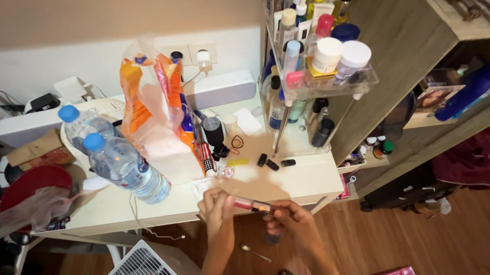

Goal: The person organizes various cosmetics and toiletries on a shelf and a desk, moving bottles and containers into an acrylic organizer and onto different levels of a shelf.

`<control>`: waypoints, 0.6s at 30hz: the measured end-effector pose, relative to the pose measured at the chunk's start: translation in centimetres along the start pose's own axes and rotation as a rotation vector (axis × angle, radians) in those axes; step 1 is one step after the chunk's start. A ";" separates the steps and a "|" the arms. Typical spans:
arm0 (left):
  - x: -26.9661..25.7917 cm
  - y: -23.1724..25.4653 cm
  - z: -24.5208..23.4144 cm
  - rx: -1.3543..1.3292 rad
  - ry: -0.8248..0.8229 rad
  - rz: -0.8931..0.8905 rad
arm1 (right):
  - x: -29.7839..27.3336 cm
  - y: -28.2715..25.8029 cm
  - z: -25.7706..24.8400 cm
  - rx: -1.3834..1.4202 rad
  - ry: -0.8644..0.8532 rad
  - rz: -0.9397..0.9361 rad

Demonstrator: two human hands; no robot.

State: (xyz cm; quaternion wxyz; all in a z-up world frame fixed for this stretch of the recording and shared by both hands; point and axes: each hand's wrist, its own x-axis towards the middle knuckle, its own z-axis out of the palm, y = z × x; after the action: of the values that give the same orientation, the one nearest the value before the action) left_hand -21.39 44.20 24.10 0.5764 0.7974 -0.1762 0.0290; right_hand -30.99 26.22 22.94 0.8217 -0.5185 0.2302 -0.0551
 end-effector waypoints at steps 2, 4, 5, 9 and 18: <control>0.9 1.8 1.4 -0.051 -0.022 -0.081 | -0.3 -0.6 -0.3 0.000 0.085 0.013; 1.0 3.3 2.7 -0.061 -0.012 -0.049 | 0.3 -2.5 -1.5 0.052 0.071 -0.105; 0.7 4.1 3.2 -0.046 0.007 0.021 | 0.6 -3.5 -2.1 0.077 0.063 -0.161; 0.5 7.2 6.1 -0.101 0.039 0.116 | 1.2 -7.1 -4.1 0.072 0.103 -0.361; 4.3 10.2 9.3 -0.009 0.039 0.268 | 2.3 -12.0 -6.4 0.072 0.102 -0.277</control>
State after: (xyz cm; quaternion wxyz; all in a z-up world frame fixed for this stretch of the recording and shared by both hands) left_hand -22.03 31.72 31.30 0.5743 0.7634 -0.2700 0.1201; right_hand -29.94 14.73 30.43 0.8116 -0.5119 0.1956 -0.2027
